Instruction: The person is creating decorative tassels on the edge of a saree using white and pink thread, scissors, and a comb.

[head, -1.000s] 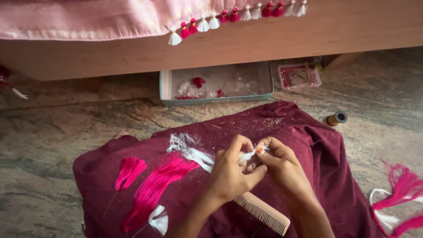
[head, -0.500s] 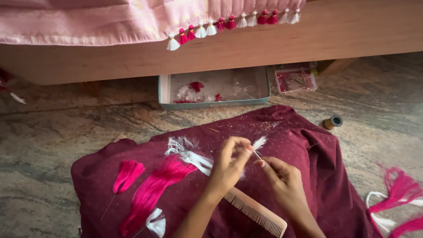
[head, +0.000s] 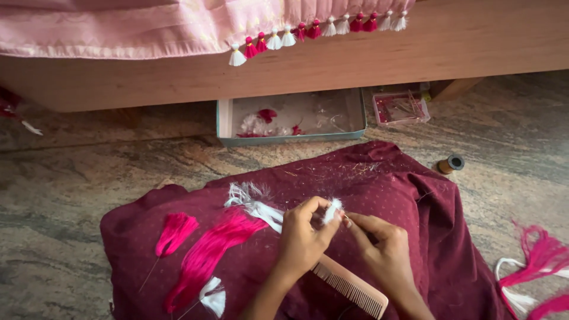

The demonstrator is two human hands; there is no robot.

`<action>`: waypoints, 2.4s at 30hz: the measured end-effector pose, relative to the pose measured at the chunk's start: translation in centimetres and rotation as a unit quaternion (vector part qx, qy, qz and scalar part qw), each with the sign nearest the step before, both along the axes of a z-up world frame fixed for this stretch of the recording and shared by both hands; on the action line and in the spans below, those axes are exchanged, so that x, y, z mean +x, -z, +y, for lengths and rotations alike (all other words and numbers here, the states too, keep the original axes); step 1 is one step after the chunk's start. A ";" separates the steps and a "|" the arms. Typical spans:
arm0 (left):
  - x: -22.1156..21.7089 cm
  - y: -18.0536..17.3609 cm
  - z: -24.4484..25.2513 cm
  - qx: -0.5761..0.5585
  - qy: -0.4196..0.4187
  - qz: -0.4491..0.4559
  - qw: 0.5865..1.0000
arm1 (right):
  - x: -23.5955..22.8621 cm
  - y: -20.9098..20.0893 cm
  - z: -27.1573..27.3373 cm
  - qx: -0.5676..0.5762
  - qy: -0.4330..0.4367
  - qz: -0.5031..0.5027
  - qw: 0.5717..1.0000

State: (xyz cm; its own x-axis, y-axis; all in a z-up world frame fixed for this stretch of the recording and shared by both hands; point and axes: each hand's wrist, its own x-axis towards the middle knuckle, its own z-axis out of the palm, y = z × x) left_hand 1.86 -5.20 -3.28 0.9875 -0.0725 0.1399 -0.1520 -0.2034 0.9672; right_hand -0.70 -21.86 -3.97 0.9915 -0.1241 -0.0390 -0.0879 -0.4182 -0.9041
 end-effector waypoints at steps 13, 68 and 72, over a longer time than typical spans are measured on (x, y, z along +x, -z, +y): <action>-0.4 1.7 1.4 -0.241 0.045 0.208 0.947 | -0.7 0.0 2.0 -0.225 -0.007 -0.246 0.943; -0.6 -5.8 0.3 0.068 -0.116 -0.055 0.989 | 3.6 -6.4 3.1 -0.281 0.003 -0.367 0.887; -2.4 -5.7 -1.9 0.072 -0.071 -0.018 0.995 | 7.7 -2.4 -1.4 -0.251 0.060 -0.369 0.893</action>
State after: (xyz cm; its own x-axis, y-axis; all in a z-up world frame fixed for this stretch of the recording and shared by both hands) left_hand -0.54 -7.05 2.40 0.9836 0.0459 0.1742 -0.1463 -0.3609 0.9211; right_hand 7.00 -23.29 -1.62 0.7019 -0.0494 0.7106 0.3830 -0.8150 -0.4349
